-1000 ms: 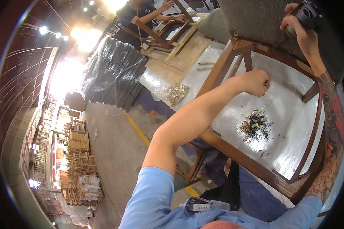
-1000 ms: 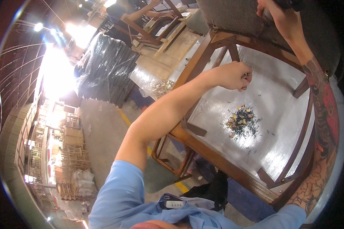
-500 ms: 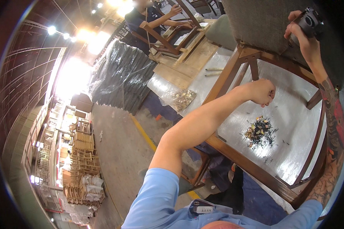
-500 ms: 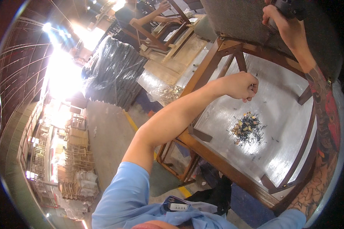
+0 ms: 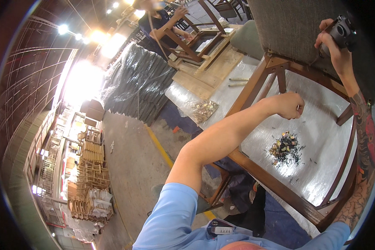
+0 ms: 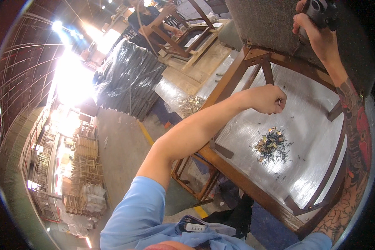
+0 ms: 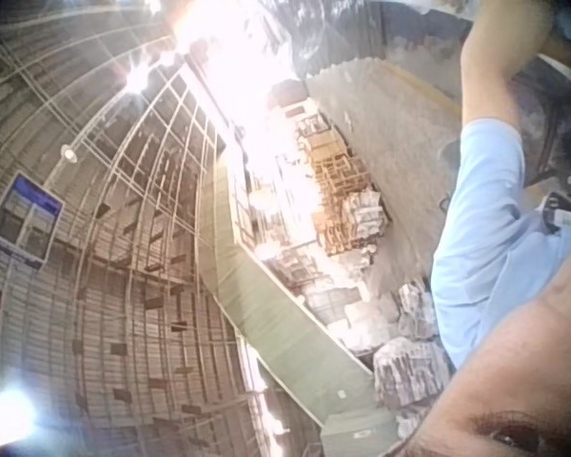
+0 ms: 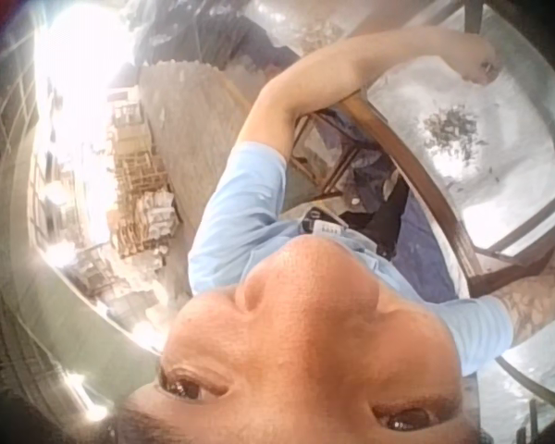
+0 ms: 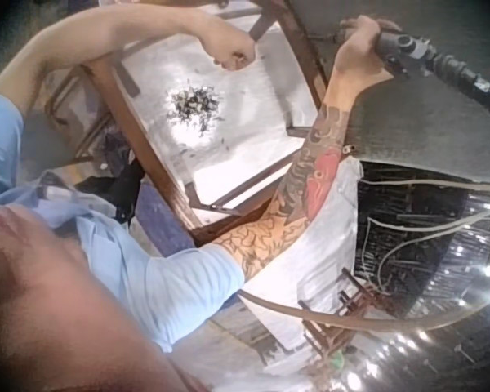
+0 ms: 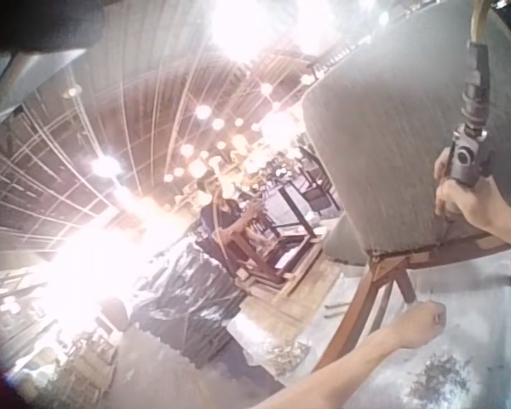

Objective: The person uses a pneumatic impact driver to attach a chair back to a wooden chair frame. They position the back, drive screws into the frame, and then flip the chair upright to inspect the assembly. The person repeats the process on a second chair.

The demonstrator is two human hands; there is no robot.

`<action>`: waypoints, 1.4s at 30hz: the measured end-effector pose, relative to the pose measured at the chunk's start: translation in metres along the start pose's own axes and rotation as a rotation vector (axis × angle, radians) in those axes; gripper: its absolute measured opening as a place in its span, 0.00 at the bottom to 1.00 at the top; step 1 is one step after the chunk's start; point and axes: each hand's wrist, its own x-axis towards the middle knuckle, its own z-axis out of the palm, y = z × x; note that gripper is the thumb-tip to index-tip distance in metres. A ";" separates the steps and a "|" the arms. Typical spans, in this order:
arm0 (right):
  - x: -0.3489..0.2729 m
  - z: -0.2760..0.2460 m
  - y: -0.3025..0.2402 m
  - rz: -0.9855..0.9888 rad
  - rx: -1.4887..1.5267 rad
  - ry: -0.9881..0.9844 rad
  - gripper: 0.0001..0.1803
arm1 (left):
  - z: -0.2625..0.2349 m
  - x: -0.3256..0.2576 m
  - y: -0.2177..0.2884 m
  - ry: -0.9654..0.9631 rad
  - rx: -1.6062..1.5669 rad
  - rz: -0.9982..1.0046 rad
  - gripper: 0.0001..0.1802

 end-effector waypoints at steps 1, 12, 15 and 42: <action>0.000 -0.001 0.000 0.016 -0.009 -0.002 0.12 | 0.001 0.001 -0.002 0.004 0.005 0.009 0.08; -0.001 0.000 0.003 -0.004 0.009 -0.010 0.13 | 0.000 0.001 0.000 -0.042 -0.060 -0.035 0.08; -0.001 0.001 -0.003 0.049 0.055 -0.013 0.13 | 0.001 0.000 0.000 -0.043 -0.071 -0.050 0.08; 0.001 -0.004 0.022 -0.033 0.016 0.009 0.13 | 0.001 0.001 -0.001 -0.023 -0.037 -0.036 0.07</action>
